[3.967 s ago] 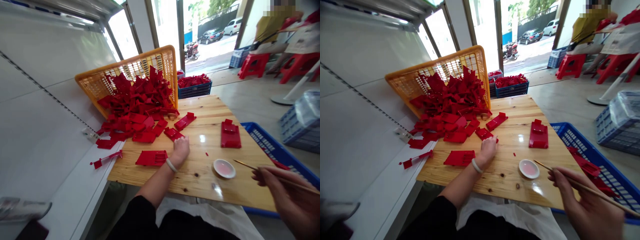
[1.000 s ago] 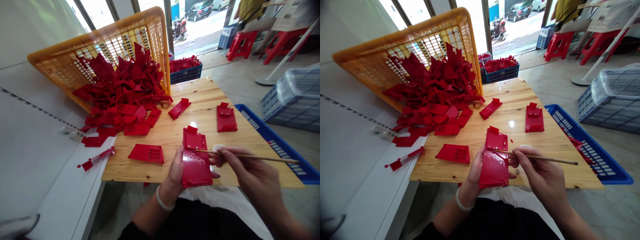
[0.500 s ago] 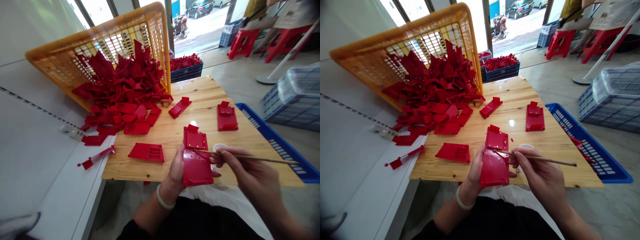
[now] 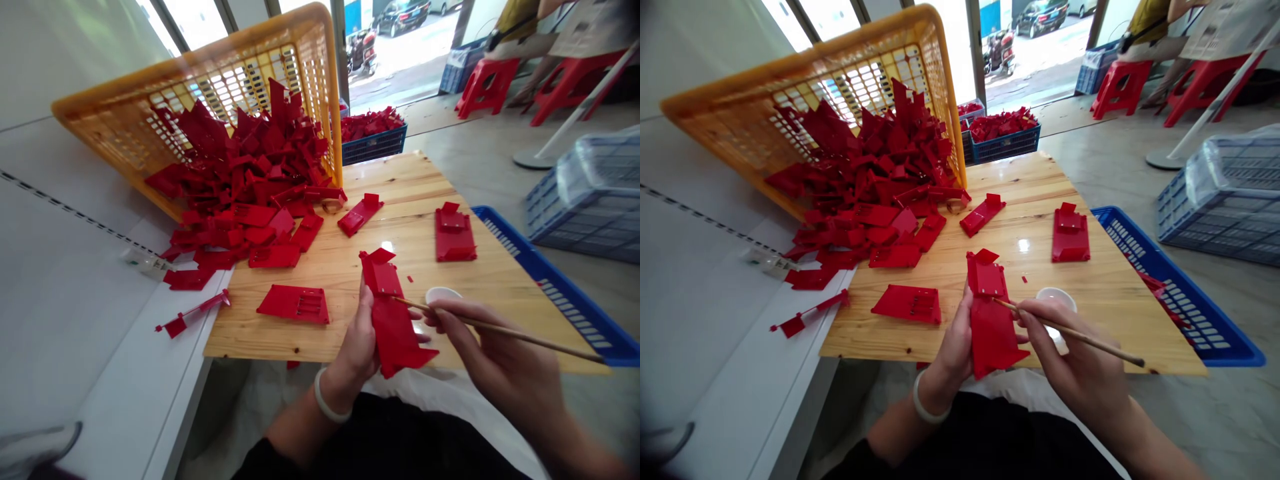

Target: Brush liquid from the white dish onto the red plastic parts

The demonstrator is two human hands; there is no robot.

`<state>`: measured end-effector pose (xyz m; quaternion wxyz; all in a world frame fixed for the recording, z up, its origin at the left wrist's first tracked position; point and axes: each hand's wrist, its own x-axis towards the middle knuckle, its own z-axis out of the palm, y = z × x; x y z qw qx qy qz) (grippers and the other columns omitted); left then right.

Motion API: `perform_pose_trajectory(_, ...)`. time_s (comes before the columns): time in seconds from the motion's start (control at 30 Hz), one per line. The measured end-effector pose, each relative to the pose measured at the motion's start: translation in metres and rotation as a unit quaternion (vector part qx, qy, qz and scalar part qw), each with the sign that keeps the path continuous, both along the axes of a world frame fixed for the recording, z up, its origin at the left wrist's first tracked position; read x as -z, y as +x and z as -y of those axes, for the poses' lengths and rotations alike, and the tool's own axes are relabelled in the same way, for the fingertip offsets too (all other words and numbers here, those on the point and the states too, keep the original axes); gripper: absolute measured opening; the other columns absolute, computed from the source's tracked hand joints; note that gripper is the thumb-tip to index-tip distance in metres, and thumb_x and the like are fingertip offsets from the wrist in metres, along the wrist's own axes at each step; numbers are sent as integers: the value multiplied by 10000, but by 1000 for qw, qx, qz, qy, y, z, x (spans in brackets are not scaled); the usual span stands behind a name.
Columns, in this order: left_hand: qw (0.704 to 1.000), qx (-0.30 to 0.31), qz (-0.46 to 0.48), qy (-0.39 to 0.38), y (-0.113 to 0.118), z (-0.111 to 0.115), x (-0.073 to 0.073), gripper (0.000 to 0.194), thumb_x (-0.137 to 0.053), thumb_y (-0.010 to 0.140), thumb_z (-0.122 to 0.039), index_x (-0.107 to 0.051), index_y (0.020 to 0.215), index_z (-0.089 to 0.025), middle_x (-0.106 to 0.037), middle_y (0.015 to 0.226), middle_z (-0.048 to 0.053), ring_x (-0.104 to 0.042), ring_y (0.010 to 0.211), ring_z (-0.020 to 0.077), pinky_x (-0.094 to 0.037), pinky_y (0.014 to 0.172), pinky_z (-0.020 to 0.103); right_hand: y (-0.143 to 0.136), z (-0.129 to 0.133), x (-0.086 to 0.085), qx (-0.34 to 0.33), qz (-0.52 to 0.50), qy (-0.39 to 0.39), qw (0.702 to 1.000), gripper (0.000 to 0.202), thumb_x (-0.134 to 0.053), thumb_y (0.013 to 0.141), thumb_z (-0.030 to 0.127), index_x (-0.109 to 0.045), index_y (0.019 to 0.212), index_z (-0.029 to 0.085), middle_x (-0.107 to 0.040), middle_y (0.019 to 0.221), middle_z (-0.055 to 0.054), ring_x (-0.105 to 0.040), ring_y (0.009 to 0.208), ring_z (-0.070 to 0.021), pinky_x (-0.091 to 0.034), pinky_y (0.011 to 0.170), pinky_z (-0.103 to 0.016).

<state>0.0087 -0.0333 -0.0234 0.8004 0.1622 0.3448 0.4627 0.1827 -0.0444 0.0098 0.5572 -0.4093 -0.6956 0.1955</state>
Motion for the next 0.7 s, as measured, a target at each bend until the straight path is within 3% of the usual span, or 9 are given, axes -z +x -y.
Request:
perform_pose_trajectory(0.13, 1000, -23, -16, 14, 4, 3, -2, 751, -373, 1065, -725, -665, 1427, -135, -805, 1032, 177, -807, 892, 336, -656, 914, 543, -1, -3, 0, 5, 58, 18, 998, 214, -670, 1052, 210, -747, 1237, 285, -813, 1045, -15, -809, 839, -188, -685, 689, -254)
perform_pose_trajectory(0.27, 998, -52, -34, 26, 5, 3, -4, 754, -435, 1067, -693, -476, 1632, -195, -812, 986, 139, -813, 856, 326, -669, 881, 503, 2, -4, 0, 18, 95, 33, 995, 186, -673, 1044, 283, -765, 1205, 297, -824, 1049, -31, -816, 860, -234, -697, 743, -328)
perform_pose_trajectory(0.33, 997, -62, -35, 30, 5, 3, -3, 773, -469, 1065, -680, -418, 1671, -202, -818, 1028, 143, -817, 899, 322, -667, 900, 469, 3, -4, -1, 8, 108, 44, 993, 208, -674, 1040, 267, -762, 1226, 305, -829, 1068, -27, -821, 889, -244, -692, 785, -343)
perform_pose_trajectory(0.5, 995, -74, -32, 56, 5, 4, 0, 807, -560, 1053, -643, -248, 1735, -346, -798, 1224, 119, -817, 967, 296, -662, 921, 456, 4, -4, -8, 9, 127, 83, 988, 336, -684, 1039, 193, -712, 1344, 331, -825, 1117, -13, -818, 928, -234, -667, 871, -340)
perform_pose_trajectory(0.7, 992, -47, -80, 80, 1, -2, -2, 855, -537, 1033, -698, -265, 1728, -281, -802, 1102, 123, -803, 864, 290, -663, 808, 430, 9, -6, -7, -21, 121, 86, 989, 301, -675, 1044, 197, -710, 1320, 313, -819, 1089, -11, -811, 907, -220, -657, 821, -311)
